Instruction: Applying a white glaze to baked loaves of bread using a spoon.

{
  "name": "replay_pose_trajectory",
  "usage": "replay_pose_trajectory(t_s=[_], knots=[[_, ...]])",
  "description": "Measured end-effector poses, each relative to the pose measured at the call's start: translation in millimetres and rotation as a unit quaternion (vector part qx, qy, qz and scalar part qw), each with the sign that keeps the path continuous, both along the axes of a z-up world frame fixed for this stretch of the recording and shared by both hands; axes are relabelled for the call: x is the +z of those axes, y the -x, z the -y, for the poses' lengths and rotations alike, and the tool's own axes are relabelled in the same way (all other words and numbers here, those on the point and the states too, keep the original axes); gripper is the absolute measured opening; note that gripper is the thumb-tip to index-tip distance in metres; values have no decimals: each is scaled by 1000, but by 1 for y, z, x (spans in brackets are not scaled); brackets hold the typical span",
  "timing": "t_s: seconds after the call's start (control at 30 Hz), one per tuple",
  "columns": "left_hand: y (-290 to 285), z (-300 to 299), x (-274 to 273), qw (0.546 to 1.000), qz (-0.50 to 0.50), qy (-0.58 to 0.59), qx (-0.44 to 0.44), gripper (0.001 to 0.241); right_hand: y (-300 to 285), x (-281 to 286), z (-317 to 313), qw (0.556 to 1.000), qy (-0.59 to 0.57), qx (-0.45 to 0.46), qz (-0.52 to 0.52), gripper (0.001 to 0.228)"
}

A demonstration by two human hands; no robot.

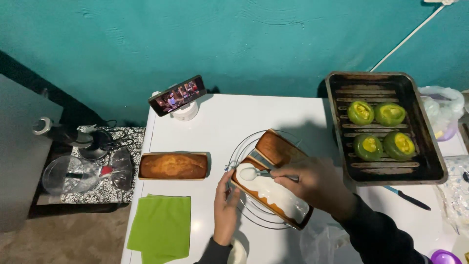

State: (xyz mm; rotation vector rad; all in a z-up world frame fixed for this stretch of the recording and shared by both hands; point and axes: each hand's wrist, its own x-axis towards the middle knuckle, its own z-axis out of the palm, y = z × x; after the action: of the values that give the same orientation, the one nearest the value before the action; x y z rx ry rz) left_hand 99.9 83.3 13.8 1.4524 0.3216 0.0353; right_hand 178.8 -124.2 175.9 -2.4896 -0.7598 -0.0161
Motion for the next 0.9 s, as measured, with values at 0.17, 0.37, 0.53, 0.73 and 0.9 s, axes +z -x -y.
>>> replay_pose_trajectory(t_s=[0.17,0.37,0.53,0.73,0.9], knots=[[0,1,-4,1000,-8,-24,4,49,-3,-4,1,1000,-4,-28,-4,14],[0,3,-6,999,-23,42,10,52,-1,-3,2,995,28,-82,-41,16],[0,1,-8,998,-14,69,8,51,-5,1,-1,998,27,-50,-36,15],[1,0,-10,997,-25,64,17,48,-8,8,-7,983,98,-113,-108,21],[1,2,-5,998,-24,52,21,46,-15,18,-13,977,112,-104,-150,20]])
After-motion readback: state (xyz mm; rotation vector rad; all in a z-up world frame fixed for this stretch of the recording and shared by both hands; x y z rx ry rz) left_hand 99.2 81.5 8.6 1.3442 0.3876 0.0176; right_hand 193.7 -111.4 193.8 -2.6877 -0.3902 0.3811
